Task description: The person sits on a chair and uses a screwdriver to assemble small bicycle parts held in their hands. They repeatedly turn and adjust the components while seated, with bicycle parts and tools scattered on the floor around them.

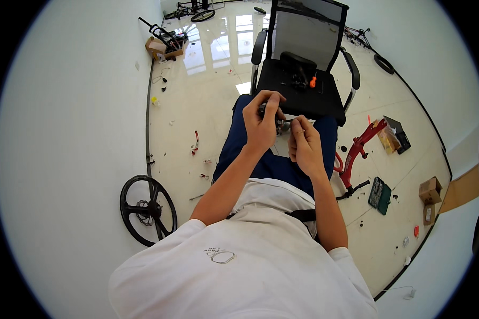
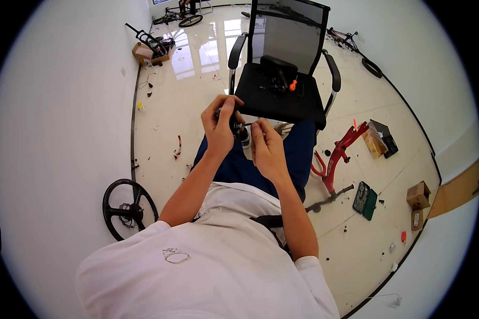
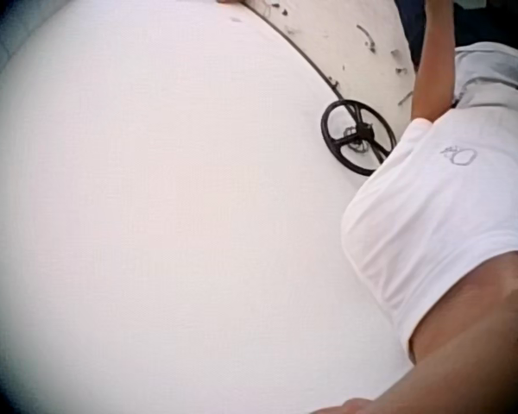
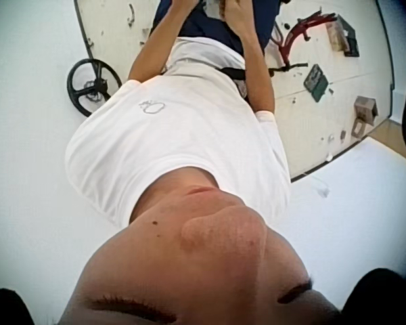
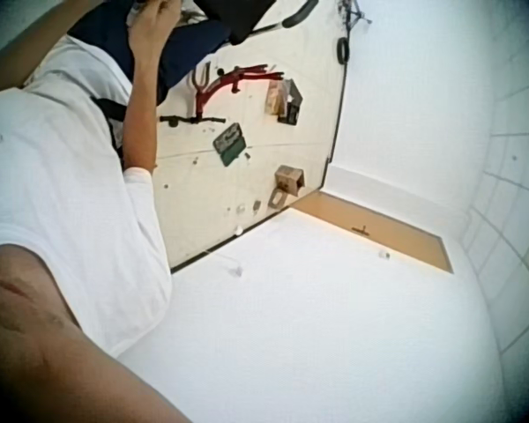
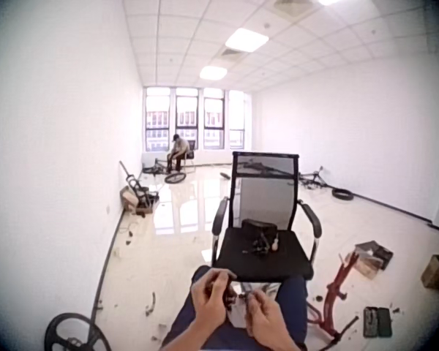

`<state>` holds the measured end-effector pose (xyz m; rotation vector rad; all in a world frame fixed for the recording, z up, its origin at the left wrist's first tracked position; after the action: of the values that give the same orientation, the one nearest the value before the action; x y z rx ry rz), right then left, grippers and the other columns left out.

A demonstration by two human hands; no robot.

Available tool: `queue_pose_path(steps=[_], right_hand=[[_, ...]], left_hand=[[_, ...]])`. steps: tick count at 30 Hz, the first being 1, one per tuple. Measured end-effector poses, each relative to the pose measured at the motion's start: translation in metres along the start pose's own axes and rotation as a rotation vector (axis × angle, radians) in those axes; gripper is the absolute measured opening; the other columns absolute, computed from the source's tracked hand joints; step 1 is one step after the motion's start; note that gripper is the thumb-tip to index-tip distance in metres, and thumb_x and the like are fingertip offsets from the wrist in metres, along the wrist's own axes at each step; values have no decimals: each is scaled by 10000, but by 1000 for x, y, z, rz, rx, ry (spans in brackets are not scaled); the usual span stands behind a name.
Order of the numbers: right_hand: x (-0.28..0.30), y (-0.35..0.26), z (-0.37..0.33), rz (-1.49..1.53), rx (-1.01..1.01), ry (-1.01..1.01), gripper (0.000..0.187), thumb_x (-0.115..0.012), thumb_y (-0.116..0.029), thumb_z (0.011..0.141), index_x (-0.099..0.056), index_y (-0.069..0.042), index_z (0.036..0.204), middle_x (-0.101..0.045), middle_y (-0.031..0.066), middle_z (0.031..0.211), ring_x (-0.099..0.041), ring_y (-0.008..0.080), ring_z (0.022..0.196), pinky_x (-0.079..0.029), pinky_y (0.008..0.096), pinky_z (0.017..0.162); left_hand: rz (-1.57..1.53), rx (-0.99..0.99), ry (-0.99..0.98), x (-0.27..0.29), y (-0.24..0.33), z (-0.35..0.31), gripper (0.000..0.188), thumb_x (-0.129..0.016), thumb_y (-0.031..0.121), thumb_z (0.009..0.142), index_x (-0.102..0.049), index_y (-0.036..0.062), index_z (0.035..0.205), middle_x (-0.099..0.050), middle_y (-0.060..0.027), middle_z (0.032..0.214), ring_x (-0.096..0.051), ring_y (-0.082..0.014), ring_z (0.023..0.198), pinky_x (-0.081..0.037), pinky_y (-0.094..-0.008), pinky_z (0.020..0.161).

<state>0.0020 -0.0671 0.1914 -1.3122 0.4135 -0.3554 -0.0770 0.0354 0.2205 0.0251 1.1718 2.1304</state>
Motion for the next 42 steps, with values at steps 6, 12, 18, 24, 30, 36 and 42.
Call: queue_pose_path(steps=[6, 12, 18, 24, 30, 36, 42], right_hand=[[-4, -2, -5, 175, 3, -13, 219, -409, -215, 1020, -457, -81, 853, -358, -57, 536, -295, 23, 384, -240, 195, 337], [-10, -1, -8, 299, -67, -12, 207, -401, -215, 1022, -449, -94, 860, -312, -60, 539, -256, 21, 380, -196, 200, 323], [-15, -4, -16, 357, -109, 36, 201, -404, -231, 1022, -451, -105, 872, -300, -60, 531, -243, 17, 373, -170, 202, 312], [-16, 2, -15, 378, -128, 48, 221, -417, -295, 1016, -447, -140, 861, -291, -65, 519, -202, 19, 373, -130, 205, 322], [-14, 5, -19, 492, -183, 0, 245, -406, -272, 1019, -439, -127, 824, -266, -56, 497, -210, 29, 361, -136, 217, 308], [-13, 1, -22, 500, -186, 31, 263, -416, -291, 1018, -431, -134, 808, -270, -57, 491, -209, 29, 359, -131, 218, 309], [-18, 8, -21, 487, -169, 28, 314, -432, -345, 1009, -416, -141, 771, -260, -55, 487, -207, 34, 357, -128, 223, 311]], left_hand=[[106, -124, 2, -5, 10, -4, 204, -493, 127, 939, -603, -17, 846, -570, -34, 618, -546, -76, 534, -410, -207, 511], [198, -218, 7, -2, 9, -8, 196, -488, 108, 926, -609, -23, 846, -563, -41, 578, -562, -84, 515, -411, -213, 494], [344, -448, 19, -3, 15, -13, 178, -475, 64, 900, -616, -24, 837, -574, -53, 562, -593, -104, 502, -432, -218, 472], [355, -529, 34, -4, 18, -13, 175, -464, 46, 884, -617, -21, 832, -586, -54, 564, -600, -110, 496, -443, -218, 473], [403, -600, -17, -5, 15, -15, 164, -469, 37, 869, -620, -13, 828, -603, -58, 579, -608, -120, 498, -451, -222, 472], [316, -509, 8, -5, 16, -15, 161, -472, 32, 860, -618, -24, 821, -598, -60, 572, -607, -122, 501, -453, -227, 474], [325, -565, -5, -5, 21, -16, 172, -461, 38, 855, -616, -28, 819, -597, -61, 574, -599, -113, 494, -457, -223, 479]])
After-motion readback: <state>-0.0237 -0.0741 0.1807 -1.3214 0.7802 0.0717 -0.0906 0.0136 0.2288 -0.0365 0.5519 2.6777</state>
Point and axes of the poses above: each hand's wrist, its own z-axis towards the middle knuckle, its own x-axis out of the back of the hand, y = z × x, the point moved 5 cm from there along z, towards the middle knuckle
